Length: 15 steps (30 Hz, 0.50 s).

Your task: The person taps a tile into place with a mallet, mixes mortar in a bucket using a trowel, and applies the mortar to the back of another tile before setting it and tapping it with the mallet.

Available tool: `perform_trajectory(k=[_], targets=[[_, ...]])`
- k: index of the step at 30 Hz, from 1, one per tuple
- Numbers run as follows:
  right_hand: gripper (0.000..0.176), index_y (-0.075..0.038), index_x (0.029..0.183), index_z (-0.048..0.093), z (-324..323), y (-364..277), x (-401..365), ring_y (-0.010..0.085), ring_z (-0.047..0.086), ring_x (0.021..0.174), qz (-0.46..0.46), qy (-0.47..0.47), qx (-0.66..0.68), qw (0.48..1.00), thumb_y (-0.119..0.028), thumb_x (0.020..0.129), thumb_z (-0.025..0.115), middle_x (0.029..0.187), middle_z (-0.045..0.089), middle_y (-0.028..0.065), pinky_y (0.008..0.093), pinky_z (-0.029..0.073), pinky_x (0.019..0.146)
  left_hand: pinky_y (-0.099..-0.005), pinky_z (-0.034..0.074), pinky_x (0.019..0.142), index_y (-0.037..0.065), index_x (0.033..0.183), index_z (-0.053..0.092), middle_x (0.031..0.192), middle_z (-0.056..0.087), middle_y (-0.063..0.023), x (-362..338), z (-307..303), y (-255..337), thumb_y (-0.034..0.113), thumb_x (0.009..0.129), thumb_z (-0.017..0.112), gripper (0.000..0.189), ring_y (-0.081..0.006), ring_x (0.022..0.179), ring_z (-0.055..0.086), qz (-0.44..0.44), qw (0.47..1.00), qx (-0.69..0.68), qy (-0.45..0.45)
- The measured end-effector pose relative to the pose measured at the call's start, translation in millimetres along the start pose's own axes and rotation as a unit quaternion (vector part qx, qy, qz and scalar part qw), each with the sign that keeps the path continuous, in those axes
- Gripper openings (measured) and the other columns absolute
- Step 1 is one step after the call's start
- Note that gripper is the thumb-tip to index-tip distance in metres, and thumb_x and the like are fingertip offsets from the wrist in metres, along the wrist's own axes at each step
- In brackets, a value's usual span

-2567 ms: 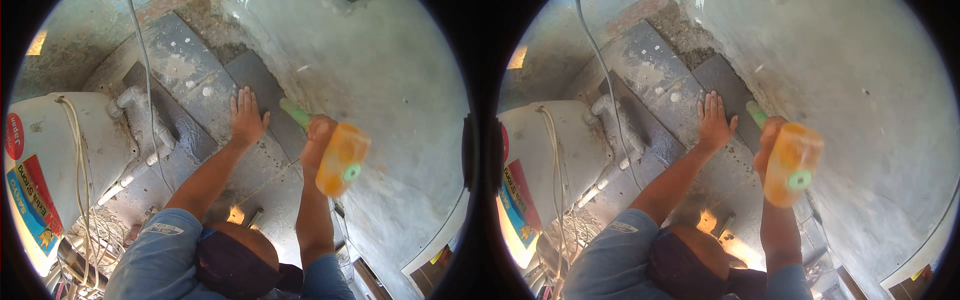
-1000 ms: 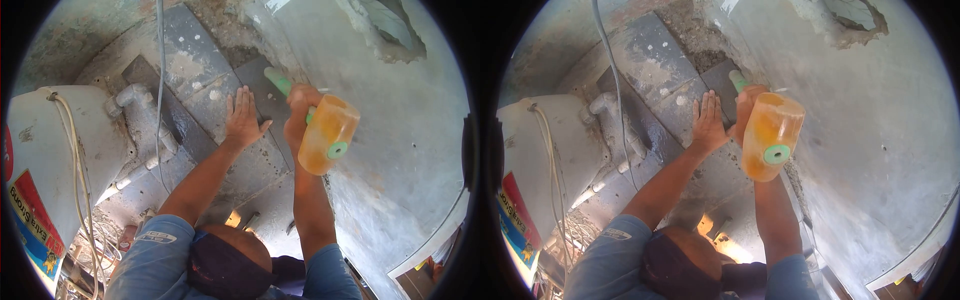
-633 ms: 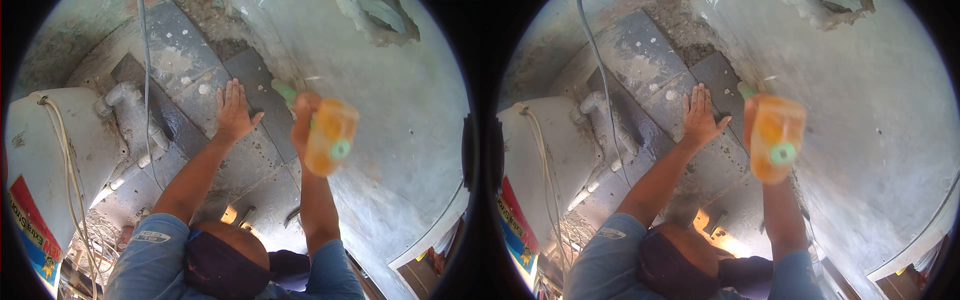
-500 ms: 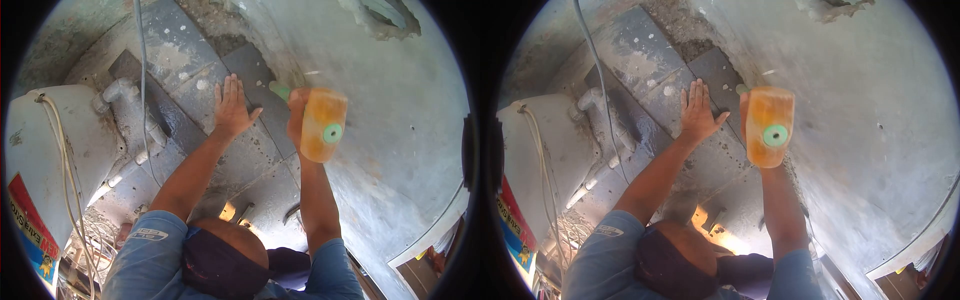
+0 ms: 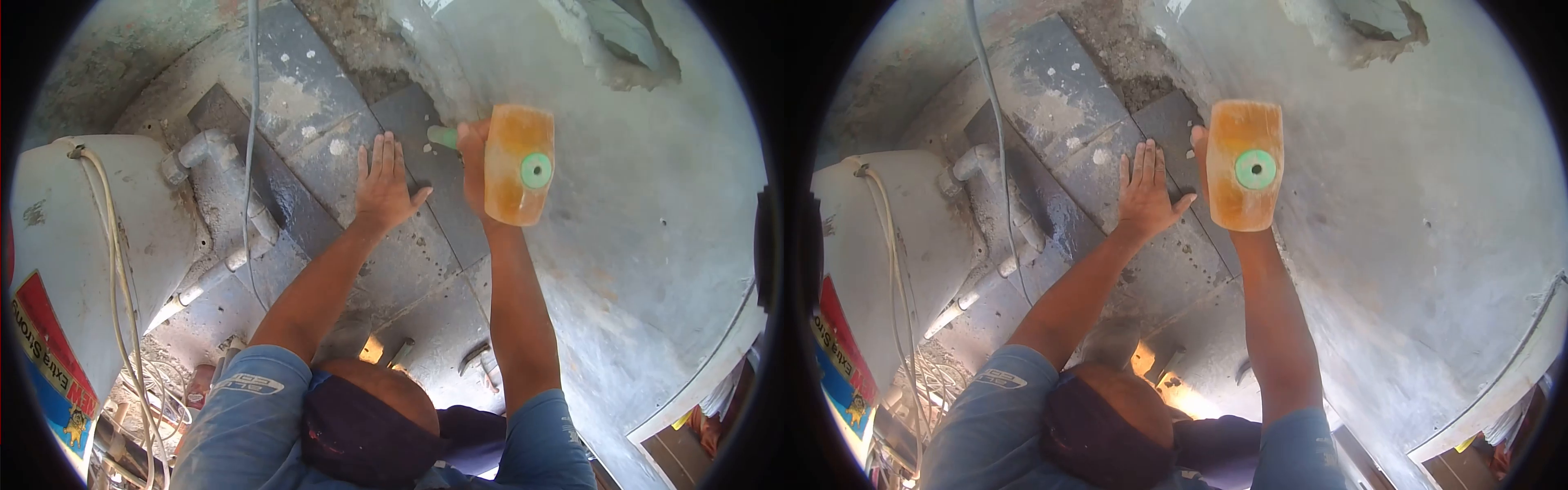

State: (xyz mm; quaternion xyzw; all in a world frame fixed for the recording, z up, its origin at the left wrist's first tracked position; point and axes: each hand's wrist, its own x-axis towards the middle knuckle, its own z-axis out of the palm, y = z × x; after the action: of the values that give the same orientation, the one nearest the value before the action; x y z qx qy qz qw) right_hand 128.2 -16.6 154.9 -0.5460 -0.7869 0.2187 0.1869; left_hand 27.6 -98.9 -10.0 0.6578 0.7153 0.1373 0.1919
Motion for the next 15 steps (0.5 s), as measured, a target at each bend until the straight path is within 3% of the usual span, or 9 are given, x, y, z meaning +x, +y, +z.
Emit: perform_trajectory(k=[1, 3, 7, 8, 9, 10, 12, 13, 15], targets=[[0.019, -0.010, 0.098, 0.064, -4.9, -6.2, -2.2, 0.0233, 0.063, 0.074, -0.002, 0.002, -0.002, 1.000, -0.029, 0.096, 0.063, 0.080, 0.065, 0.0019, 0.0339, 0.050, 0.069, -0.0539, 0.006, 0.121, -0.007, 0.149, 0.028, 0.158, 0.022, -0.0236, 0.4, -0.9, -0.1, 0.065, 0.084, 0.058, 0.102, -0.0344, 0.150, 0.014, 0.001, 1.000, -0.001, 0.003], [0.014, -0.004, 0.097, 0.065, -14.0, -17.8, -11.6, 0.0125, 0.058, 0.075, 0.049, 0.043, 0.113, 0.991, -0.015, 0.090, 0.071, 0.083, 0.064, 0.0009, 0.0289, 0.048, 0.069, -0.0539, 0.006, 0.121, -0.007, 0.149, 0.028, 0.158, 0.022, -0.0234, -0.8, -1.0, 1.0, 0.066, 0.084, 0.058, 0.102, -0.0346, 0.150, 0.014, 0.001, 1.000, 0.012, 0.002], [0.016, -0.009, 0.098, 0.064, -16.6, -11.8, -31.5, 0.0146, 0.065, 0.079, -0.002, 0.106, 0.176, 0.979, -0.022, 0.091, 0.071, 0.088, 0.070, 0.0001, 0.0289, 0.051, 0.073, -0.0542, 0.009, 0.121, -0.007, 0.147, 0.030, 0.158, 0.021, -0.0251, -4.0, 1.5, 2.6, 0.062, 0.083, 0.062, 0.099, -0.0352, 0.149, 0.015, 0.015, 0.999, -0.025, 0.044], [0.020, -0.008, 0.102, 0.065, -12.9, -5.1, -36.9, 0.0138, 0.066, 0.081, 0.059, 0.073, 0.377, 0.921, -0.020, 0.089, 0.074, 0.093, 0.071, 0.0015, 0.0282, 0.051, 0.075, -0.0553, 0.009, 0.120, -0.006, 0.147, 0.032, 0.157, 0.023, -0.0241, -6.5, 2.0, 3.4, 0.057, 0.084, 0.064, 0.095, -0.0350, 0.149, 0.017, 0.049, 0.991, -0.091, 0.087], [0.025, -0.007, 0.105, 0.065, -8.6, 0.7, -39.1, 0.0131, 0.066, 0.084, 0.113, 0.031, 0.561, 0.819, -0.017, 0.086, 0.077, 0.097, 0.071, 0.0028, 0.0276, 0.051, 0.077, -0.0563, 0.009, 0.120, -0.005, 0.146, 0.034, 0.157, 0.026, -0.0232, -2.1, -0.1, 1.7, 0.052, 0.084, 0.067, 0.090, -0.0349, 0.148, 0.019, 0.085, 0.976, -0.156, 0.130], [0.025, -0.007, 0.105, 0.065, -6.3, 6.6, -43.1, 0.0131, 0.066, 0.084, 0.106, 0.033, 0.563, 0.819, -0.017, 0.086, 0.077, 0.097, 0.071, 0.0028, 0.0276, 0.051, 0.077, -0.0563, 0.009, 0.120, -0.005, 0.146, 0.034, 0.157, 0.026, -0.0232, 4.1, -14.1, 11.5, 0.052, 0.084, 0.067, 0.090, -0.0349, 0.148, 0.019, 0.088, 0.975, -0.152, 0.135], [0.044, -0.005, 0.118, 0.063, -9.6, 16.6, -54.3, 0.0144, 0.063, 0.099, 0.077, 0.034, 0.256, 0.963, -0.017, 0.081, 0.082, 0.111, 0.067, 0.0041, 0.0302, 0.050, 0.086, -0.0534, 0.030, 0.113, -0.001, 0.137, 0.046, 0.142, 0.047, -0.0228, 10.8, -33.2, 43.9, 0.030, 0.082, 0.075, 0.070, -0.0370, 0.136, 0.042, 0.190, 0.920, -0.287, 0.189], [0.044, -0.005, 0.118, 0.063, -20.8, 11.9, -59.2, 0.0144, 0.063, 0.099, 0.075, 0.030, 0.256, 0.963, -0.017, 0.081, 0.082, 0.111, 0.067, 0.0041, 0.0302, 0.050, 0.086, -0.0534, 0.030, 0.113, -0.001, 0.137, 0.046, 0.142, 0.047, -0.0228, 14.1, -31.2, 48.9, 0.030, 0.082, 0.075, 0.070, -0.0370, 0.136, 0.042, 0.186, 0.920, -0.287, 0.192], [0.054, -0.005, 0.125, 0.061, -57.0, 2.4, -65.1, 0.0159, 0.062, 0.108, 0.063, -0.050, 0.131, 0.988, -0.015, 0.077, 0.084, 0.120, 0.066, 0.0076, 0.0335, 0.048, 0.093, -0.0476, 0.047, 0.097, 0.003, 0.123, 0.054, 0.120, 0.061, -0.0203, 31.3, -30.2, 55.1, 0.010, 0.078, 0.075, 0.051, -0.0388, 0.114, 0.057, 0.168, 0.903, -0.365, 0.154]])
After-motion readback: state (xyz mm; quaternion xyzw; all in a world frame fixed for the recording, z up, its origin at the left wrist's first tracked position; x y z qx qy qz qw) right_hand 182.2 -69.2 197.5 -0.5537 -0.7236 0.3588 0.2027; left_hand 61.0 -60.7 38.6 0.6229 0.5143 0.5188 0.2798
